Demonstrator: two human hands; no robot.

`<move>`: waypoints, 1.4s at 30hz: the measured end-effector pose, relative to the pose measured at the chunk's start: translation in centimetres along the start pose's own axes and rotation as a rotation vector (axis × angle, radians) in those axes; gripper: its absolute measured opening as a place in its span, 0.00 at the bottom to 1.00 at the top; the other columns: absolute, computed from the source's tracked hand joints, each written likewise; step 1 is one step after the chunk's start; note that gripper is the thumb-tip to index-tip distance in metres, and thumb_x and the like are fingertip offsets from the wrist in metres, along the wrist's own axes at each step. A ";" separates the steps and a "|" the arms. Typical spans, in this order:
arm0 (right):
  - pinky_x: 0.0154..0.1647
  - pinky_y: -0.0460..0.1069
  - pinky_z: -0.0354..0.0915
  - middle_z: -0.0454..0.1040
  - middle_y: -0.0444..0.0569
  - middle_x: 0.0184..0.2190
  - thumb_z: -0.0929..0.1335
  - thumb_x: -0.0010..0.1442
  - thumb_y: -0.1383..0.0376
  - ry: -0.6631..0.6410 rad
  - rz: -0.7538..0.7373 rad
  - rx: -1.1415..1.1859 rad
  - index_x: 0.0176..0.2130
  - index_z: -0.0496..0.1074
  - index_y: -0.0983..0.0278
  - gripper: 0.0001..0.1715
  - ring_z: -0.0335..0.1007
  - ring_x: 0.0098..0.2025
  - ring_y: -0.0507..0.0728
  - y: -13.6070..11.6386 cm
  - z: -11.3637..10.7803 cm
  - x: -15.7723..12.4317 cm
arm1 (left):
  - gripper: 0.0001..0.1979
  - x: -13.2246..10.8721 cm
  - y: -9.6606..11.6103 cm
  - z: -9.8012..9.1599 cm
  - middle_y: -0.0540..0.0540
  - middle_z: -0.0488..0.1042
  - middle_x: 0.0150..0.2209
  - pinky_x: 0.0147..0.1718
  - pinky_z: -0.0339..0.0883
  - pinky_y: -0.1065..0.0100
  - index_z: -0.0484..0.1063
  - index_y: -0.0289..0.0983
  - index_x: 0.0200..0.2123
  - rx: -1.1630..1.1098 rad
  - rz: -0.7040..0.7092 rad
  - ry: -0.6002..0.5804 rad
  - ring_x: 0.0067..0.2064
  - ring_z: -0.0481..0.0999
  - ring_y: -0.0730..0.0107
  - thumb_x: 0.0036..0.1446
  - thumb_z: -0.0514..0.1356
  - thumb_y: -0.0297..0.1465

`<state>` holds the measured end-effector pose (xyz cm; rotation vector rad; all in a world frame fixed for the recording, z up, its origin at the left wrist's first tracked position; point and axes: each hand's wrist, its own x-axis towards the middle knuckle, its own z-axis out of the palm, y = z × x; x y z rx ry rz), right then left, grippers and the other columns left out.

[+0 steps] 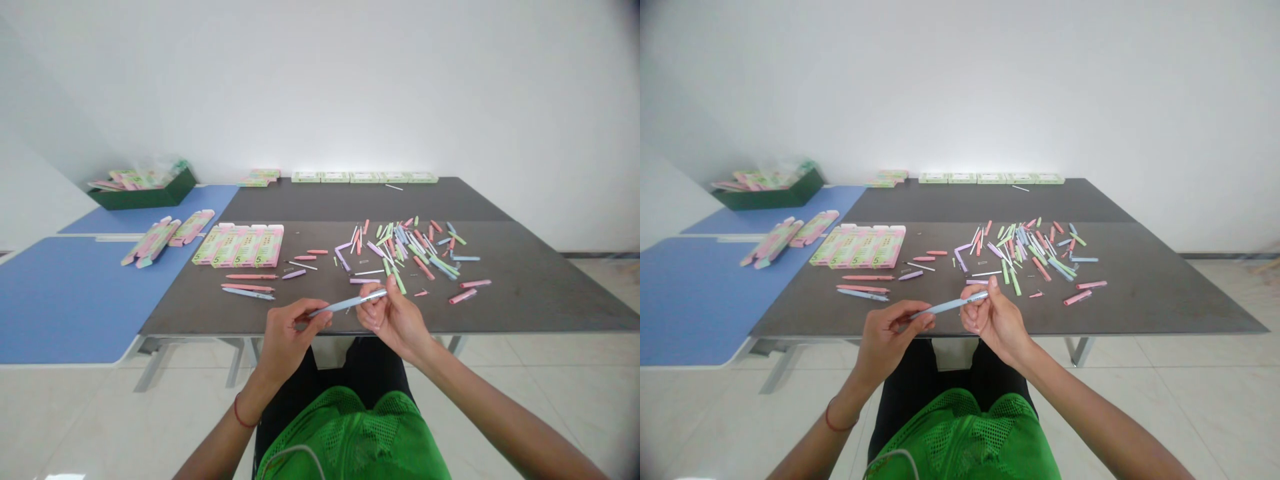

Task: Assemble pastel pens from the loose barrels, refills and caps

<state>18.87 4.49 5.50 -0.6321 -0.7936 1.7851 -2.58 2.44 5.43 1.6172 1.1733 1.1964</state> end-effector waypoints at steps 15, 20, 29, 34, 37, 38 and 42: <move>0.23 0.48 0.49 0.61 0.44 0.19 0.60 0.70 0.37 -0.037 0.019 -0.015 0.36 0.78 0.63 0.37 0.55 0.22 0.53 -0.3 0.3 0.2 | 0.08 0.1 -0.1 -0.2 0.47 0.84 0.32 0.36 0.82 0.71 0.82 0.37 0.41 -0.015 -0.011 0.013 0.33 0.86 0.66 0.63 0.68 0.35; 0.23 0.48 0.49 0.61 0.43 0.19 0.62 0.70 0.38 -0.018 0.017 -0.004 0.36 0.77 0.62 0.34 0.54 0.22 0.52 -0.1 0.2 0.2 | 0.08 0.1 -0.2 -0.2 0.47 0.84 0.32 0.36 0.82 0.71 0.82 0.37 0.41 -0.029 -0.009 0.009 0.33 0.86 0.66 0.63 0.68 0.35; 0.23 0.47 0.49 0.62 0.43 0.20 0.63 0.71 0.41 -0.049 0.013 0.051 0.36 0.78 0.63 0.32 0.55 0.22 0.52 0.1 0.2 0.3 | 0.08 0.1 -0.1 -0.1 0.47 0.84 0.32 0.35 0.81 0.72 0.82 0.36 0.41 -0.024 -0.003 0.008 0.32 0.86 0.67 0.63 0.68 0.34; 0.22 0.47 0.48 0.63 0.43 0.19 0.64 0.70 0.43 -0.042 -0.028 0.044 0.35 0.78 0.63 0.30 0.55 0.21 0.51 0.3 -0.2 0.6 | 0.07 0.3 -0.3 -0.2 0.48 0.84 0.33 0.36 0.81 0.73 0.82 0.37 0.41 -0.020 0.013 0.006 0.33 0.86 0.68 0.64 0.67 0.34; 0.22 0.47 0.50 0.65 0.43 0.20 0.62 0.71 0.40 -0.053 0.022 0.006 0.40 0.78 0.63 0.32 0.57 0.22 0.51 0.1 -0.6 0.7 | 0.07 0.5 -0.6 -0.6 0.49 0.84 0.33 0.36 0.81 0.73 0.82 0.38 0.42 -0.009 0.017 0.012 0.33 0.86 0.68 0.63 0.68 0.34; 0.22 0.46 0.51 0.66 0.44 0.21 0.62 0.70 0.40 -0.052 0.043 -0.024 0.42 0.78 0.63 0.33 0.58 0.22 0.52 0.0 -0.7 0.6 | 0.07 0.5 -0.7 -0.8 0.49 0.84 0.34 0.37 0.81 0.73 0.82 0.38 0.42 -0.005 0.015 0.023 0.34 0.86 0.67 0.63 0.68 0.34; 0.21 0.45 0.56 0.75 0.45 0.27 0.69 0.67 0.45 -0.017 0.051 -0.306 0.50 0.77 0.61 0.25 0.67 0.24 0.53 -0.4 -1.2 0.2 | 0.07 0.1 -1.3 -2.7 0.48 0.85 0.34 0.37 0.81 0.71 0.82 0.38 0.43 0.045 0.015 0.060 0.35 0.86 0.66 0.63 0.68 0.34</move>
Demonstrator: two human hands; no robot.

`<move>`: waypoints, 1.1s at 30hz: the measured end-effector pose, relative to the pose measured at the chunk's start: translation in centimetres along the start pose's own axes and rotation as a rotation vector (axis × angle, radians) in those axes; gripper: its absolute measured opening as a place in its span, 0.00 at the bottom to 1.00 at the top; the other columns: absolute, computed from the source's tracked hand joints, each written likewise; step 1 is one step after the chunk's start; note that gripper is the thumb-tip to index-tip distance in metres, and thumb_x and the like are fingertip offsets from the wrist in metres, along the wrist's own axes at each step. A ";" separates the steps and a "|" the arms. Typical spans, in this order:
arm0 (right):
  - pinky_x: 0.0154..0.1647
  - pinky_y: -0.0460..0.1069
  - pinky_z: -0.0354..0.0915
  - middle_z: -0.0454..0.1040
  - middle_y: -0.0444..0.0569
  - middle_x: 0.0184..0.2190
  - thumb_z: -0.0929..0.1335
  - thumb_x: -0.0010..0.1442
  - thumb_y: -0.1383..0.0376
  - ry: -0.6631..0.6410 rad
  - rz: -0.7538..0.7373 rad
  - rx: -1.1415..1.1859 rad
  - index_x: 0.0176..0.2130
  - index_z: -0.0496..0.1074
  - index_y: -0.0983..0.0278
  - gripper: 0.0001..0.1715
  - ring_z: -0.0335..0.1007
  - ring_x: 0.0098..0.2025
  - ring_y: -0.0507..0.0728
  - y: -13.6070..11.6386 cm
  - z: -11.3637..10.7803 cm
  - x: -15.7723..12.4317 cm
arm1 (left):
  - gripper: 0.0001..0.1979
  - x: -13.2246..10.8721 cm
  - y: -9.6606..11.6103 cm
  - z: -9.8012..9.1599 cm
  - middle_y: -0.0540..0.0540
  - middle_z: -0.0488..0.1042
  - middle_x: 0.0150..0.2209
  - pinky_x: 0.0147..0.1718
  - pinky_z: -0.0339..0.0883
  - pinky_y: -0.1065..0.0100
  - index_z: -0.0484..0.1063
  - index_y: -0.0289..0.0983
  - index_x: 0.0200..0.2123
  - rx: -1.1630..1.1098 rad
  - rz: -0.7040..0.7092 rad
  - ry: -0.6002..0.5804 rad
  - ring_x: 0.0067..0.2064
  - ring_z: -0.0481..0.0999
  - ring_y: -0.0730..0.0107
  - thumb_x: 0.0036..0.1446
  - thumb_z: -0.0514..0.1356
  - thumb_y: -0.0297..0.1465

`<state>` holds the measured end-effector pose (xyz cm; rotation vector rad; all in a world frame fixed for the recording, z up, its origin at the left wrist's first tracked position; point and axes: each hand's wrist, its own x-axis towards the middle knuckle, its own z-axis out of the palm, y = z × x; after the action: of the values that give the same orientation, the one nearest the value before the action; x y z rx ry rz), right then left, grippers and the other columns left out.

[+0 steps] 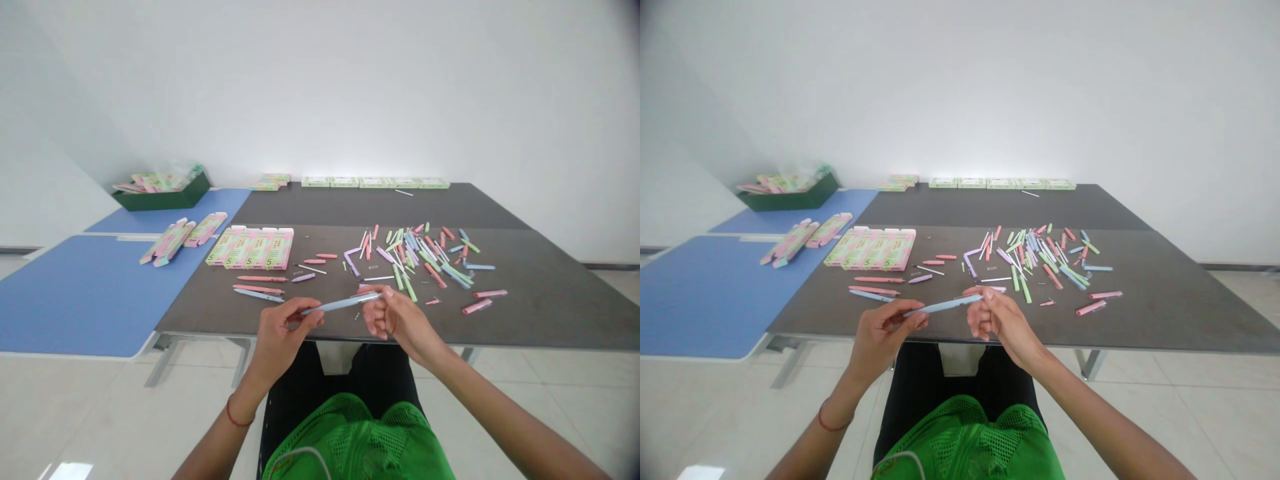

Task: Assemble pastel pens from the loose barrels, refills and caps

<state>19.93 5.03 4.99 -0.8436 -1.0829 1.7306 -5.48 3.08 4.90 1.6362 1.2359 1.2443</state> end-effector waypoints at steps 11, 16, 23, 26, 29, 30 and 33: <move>0.33 0.47 0.66 0.83 0.47 0.30 0.73 0.63 0.67 -0.111 -0.254 -0.944 0.36 0.83 0.62 0.06 0.75 0.28 0.54 6.3 5.8 3.1 | 0.07 -2.8 -4.9 -10.3 0.44 0.81 0.47 0.51 0.73 0.60 0.81 0.41 0.44 0.632 0.316 -0.048 0.49 0.79 0.61 0.70 0.61 0.33; 0.40 0.48 0.65 0.83 0.48 0.36 0.70 0.68 0.64 -0.121 -0.330 -1.366 0.39 0.82 0.61 0.08 0.78 0.37 0.57 7.9 10.3 7.0 | 0.09 -0.6 -8.3 -14.6 0.42 0.78 0.46 0.49 0.71 0.58 0.82 0.40 0.44 0.837 0.387 -0.019 0.49 0.76 0.59 0.70 0.60 0.34; 0.41 0.50 0.66 0.82 0.52 0.43 0.69 0.70 0.64 -0.070 -0.290 -1.514 0.43 0.80 0.62 0.09 0.79 0.43 0.59 9.1 12.0 9.9 | 0.11 2.7 -11.1 -17.2 0.44 0.80 0.44 0.44 0.70 0.61 0.84 0.44 0.41 0.890 0.398 -0.119 0.45 0.76 0.60 0.70 0.60 0.35; 0.42 0.49 0.67 0.81 0.50 0.43 0.70 0.70 0.63 -0.054 -0.308 -1.499 0.47 0.80 0.61 0.09 0.78 0.42 0.58 9.3 11.5 9.9 | 0.10 3.1 -11.4 -17.6 0.44 0.80 0.45 0.45 0.70 0.60 0.83 0.43 0.43 0.913 0.389 -0.109 0.46 0.76 0.60 0.70 0.60 0.35; 0.40 0.49 0.67 0.81 0.48 0.41 0.71 0.68 0.64 -0.018 -0.405 -1.373 0.51 0.79 0.60 0.12 0.77 0.37 0.56 8.1 10.3 9.0 | 0.11 2.9 -10.9 -17.9 0.43 0.80 0.46 0.48 0.71 0.59 0.82 0.42 0.47 0.935 0.376 -0.071 0.47 0.77 0.59 0.70 0.59 0.35; 0.38 0.49 0.67 0.81 0.48 0.40 0.71 0.68 0.64 -0.007 -0.451 -1.316 0.52 0.79 0.61 0.13 0.75 0.34 0.55 7.4 9.5 8.5 | 0.12 2.6 -10.5 -17.9 0.42 0.79 0.46 0.48 0.72 0.59 0.82 0.41 0.48 0.940 0.373 -0.050 0.48 0.77 0.59 0.71 0.58 0.36; 0.34 0.49 0.68 0.79 0.49 0.38 0.68 0.70 0.65 0.002 -0.576 -1.189 0.51 0.79 0.62 0.13 0.72 0.29 0.54 4.3 6.2 5.9 | 0.15 1.4 -9.1 -17.4 0.41 0.79 0.48 0.50 0.73 0.58 0.80 0.41 0.52 0.949 0.363 0.025 0.49 0.78 0.59 0.73 0.55 0.35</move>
<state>10.95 7.73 2.89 -1.0376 -2.1275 0.4910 -24.52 6.90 1.54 2.6102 1.7430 0.8984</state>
